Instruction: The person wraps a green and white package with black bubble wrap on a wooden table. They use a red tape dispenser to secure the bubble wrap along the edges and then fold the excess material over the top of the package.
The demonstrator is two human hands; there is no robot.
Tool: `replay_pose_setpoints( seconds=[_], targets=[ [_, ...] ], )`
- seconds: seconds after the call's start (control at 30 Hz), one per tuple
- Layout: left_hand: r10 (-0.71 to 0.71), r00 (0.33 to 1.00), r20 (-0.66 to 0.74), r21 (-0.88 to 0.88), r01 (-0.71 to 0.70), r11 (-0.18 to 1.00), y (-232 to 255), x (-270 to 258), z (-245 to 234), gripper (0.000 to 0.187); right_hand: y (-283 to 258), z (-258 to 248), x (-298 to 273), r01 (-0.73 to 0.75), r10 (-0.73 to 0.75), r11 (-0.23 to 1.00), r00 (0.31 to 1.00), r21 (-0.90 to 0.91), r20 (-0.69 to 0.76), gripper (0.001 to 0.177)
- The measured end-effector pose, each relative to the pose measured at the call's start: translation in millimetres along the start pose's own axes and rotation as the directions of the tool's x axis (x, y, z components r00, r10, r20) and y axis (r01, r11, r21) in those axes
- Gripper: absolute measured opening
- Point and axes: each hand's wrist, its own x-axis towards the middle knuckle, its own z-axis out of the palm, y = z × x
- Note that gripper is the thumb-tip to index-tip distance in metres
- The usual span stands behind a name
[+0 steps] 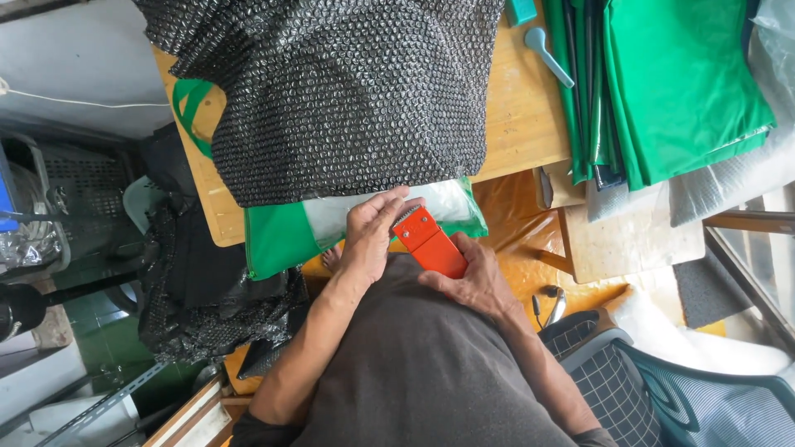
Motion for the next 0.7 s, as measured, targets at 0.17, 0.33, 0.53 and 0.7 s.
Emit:
replay_pose_setpoints(
  seconds=[0.17,0.33,0.53,0.7],
  targets=[
    [0.052,0.999,-0.002,0.013,-0.052,0.999,-4,-2,-7,0.034,-2,2,-3,-0.032,0.032,0.999,0.999,-0.032,0.005,0.053],
    [0.088,0.996,0.012,0.084,-0.089,0.993,10,-14,-1,0.038,-25,0,-11,-0.083,0.083,0.996,0.997,-0.031,0.001,0.052],
    [0.199,0.978,0.058,0.193,-0.206,0.959,12,-19,6,0.039,-19,2,-5,-0.114,0.113,0.993,0.993,-0.037,-0.015,0.051],
    [0.231,0.971,0.059,0.168,-0.238,0.957,4,-14,1,0.040,-41,-2,-10,-0.141,0.148,0.980,0.988,-0.143,0.035,0.050]
  ],
)
